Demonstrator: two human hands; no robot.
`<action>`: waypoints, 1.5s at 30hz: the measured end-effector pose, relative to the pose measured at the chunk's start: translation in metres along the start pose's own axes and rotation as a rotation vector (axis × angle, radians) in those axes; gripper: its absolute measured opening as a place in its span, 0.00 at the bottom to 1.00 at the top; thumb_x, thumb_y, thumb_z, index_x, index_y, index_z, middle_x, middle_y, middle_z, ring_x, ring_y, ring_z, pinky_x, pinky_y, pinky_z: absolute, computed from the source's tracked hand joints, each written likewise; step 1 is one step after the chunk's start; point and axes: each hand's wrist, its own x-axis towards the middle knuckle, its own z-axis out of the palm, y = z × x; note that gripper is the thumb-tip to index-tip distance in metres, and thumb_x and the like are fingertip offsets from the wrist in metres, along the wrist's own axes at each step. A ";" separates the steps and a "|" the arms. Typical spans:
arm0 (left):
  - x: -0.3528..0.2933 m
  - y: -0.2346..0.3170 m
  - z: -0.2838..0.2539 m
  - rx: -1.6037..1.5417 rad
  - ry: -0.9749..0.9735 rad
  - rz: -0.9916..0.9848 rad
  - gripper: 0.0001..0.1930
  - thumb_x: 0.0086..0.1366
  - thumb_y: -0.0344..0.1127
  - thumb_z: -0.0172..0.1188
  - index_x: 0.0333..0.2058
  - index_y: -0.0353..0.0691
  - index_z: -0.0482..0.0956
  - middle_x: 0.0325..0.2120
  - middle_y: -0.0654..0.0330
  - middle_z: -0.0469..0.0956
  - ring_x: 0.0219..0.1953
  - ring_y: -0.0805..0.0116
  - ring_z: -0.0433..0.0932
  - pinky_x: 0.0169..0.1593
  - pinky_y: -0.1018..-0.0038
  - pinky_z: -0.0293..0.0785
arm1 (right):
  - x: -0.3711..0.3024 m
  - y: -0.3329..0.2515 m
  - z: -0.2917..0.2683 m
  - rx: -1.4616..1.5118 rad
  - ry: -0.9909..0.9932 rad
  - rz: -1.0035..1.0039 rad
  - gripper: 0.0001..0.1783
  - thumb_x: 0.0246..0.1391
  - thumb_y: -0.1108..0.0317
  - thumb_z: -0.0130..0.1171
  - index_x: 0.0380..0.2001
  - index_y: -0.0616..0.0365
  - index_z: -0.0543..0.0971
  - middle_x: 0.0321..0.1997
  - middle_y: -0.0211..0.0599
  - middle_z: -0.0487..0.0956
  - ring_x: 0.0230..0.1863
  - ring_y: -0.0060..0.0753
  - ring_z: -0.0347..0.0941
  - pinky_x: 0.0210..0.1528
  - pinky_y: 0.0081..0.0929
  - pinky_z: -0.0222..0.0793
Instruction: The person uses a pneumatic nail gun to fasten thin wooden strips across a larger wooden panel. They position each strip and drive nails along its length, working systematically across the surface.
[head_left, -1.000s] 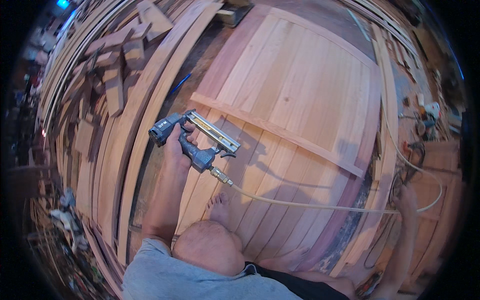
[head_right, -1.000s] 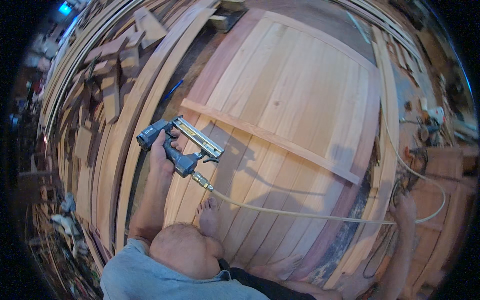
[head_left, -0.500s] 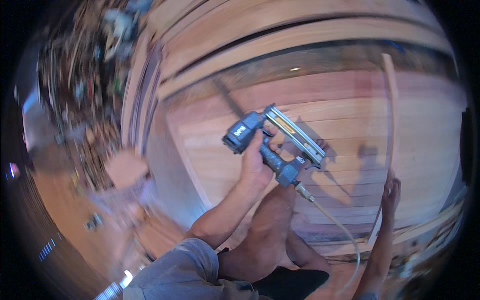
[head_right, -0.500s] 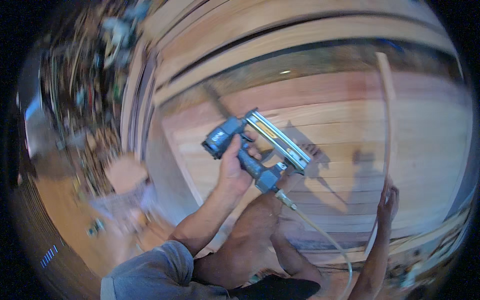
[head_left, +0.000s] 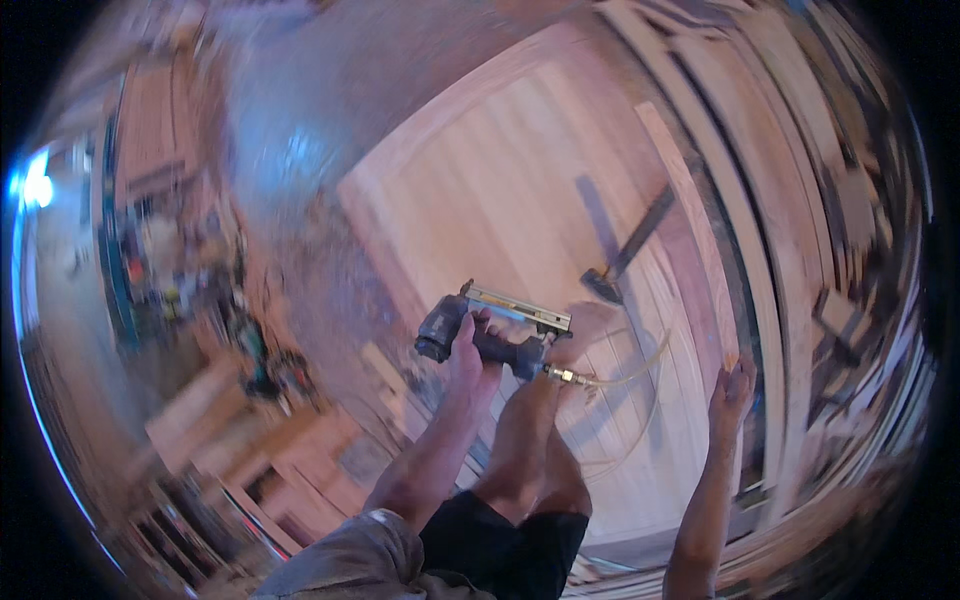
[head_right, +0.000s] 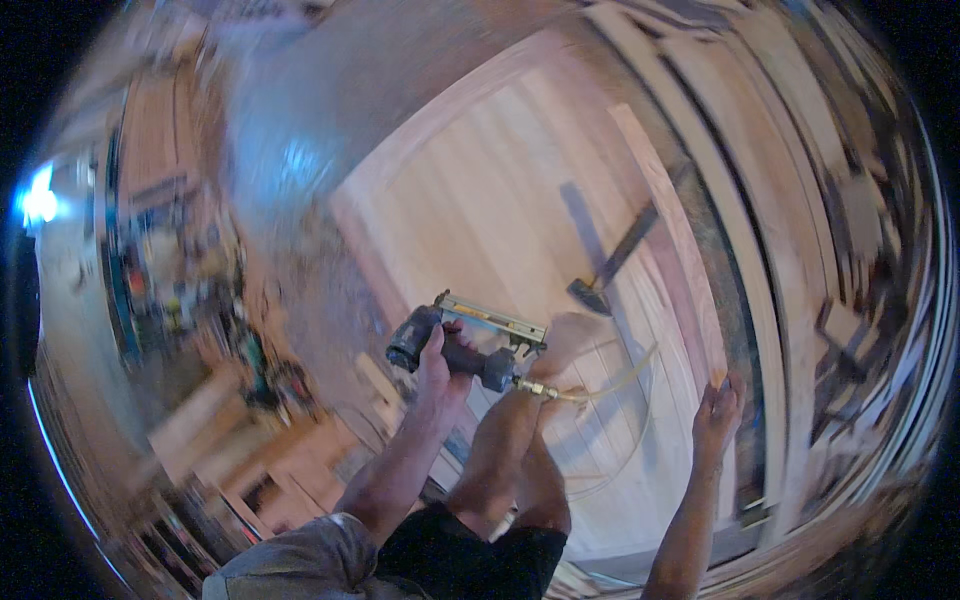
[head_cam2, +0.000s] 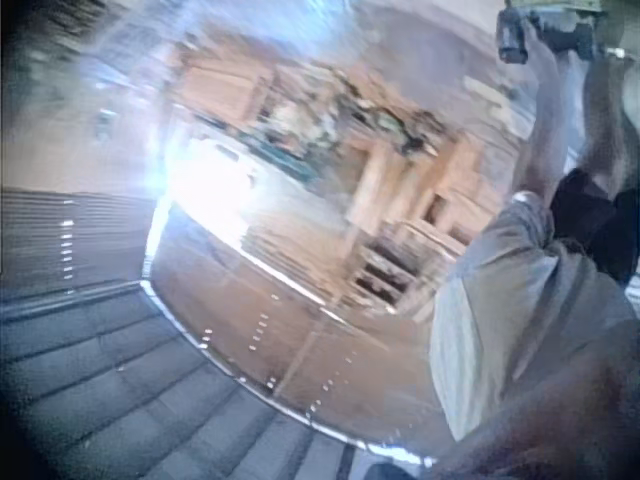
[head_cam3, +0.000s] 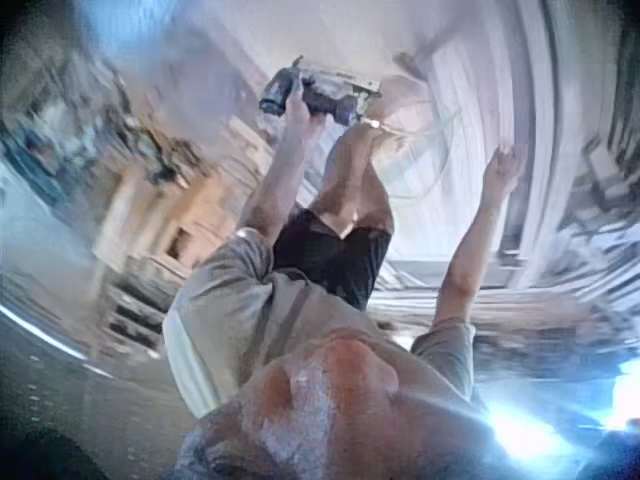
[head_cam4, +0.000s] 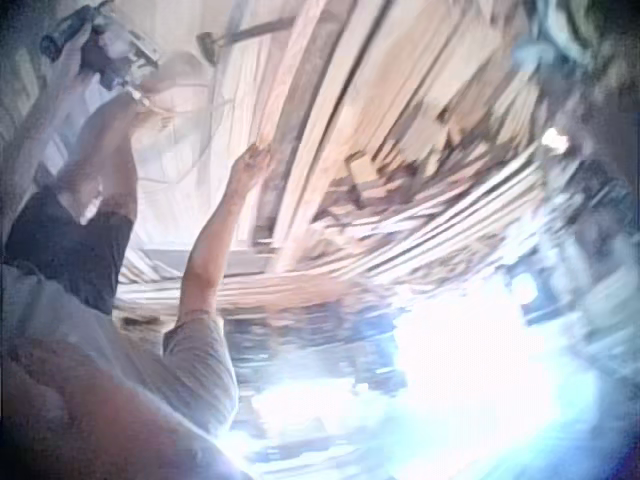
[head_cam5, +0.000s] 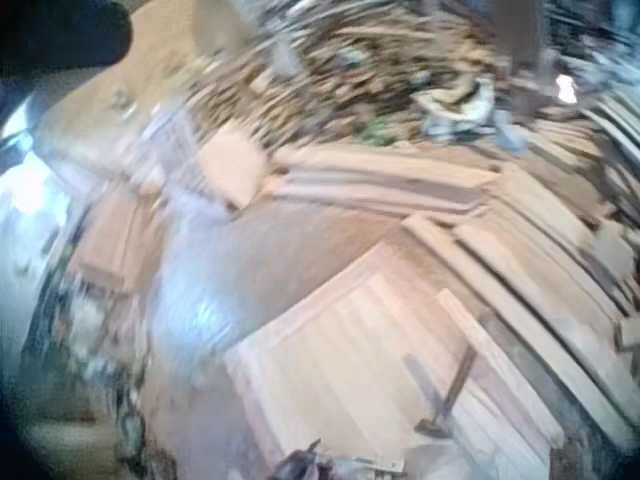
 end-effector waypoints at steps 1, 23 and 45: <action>0.001 -0.005 -0.013 -0.029 0.074 0.024 0.13 0.77 0.44 0.54 0.46 0.41 0.76 0.35 0.61 0.81 0.29 0.69 0.76 0.39 0.68 0.78 | 0.027 -0.005 0.007 0.075 -0.025 -0.011 0.13 0.59 0.80 0.63 0.47 0.70 0.76 0.58 0.55 0.76 0.59 0.59 0.74 0.60 0.46 0.73; -0.020 0.071 -0.206 -0.385 0.673 0.339 0.15 0.73 0.35 0.62 0.57 0.46 0.76 0.47 0.64 0.83 0.31 0.77 0.75 0.41 0.75 0.75 | 0.239 -0.322 0.193 -0.083 -0.725 -0.808 0.16 0.55 0.80 0.59 0.48 0.65 0.80 0.54 0.48 0.78 0.54 0.57 0.75 0.58 0.46 0.73; -0.004 0.015 -0.159 0.698 0.718 0.416 0.22 0.66 0.35 0.69 0.57 0.36 0.78 0.52 0.57 0.82 0.48 0.65 0.80 0.50 0.65 0.76 | 0.352 -0.305 0.332 -0.047 -0.840 -1.108 0.21 0.55 0.78 0.58 0.52 0.52 0.84 0.50 0.45 0.82 0.54 0.53 0.73 0.59 0.46 0.71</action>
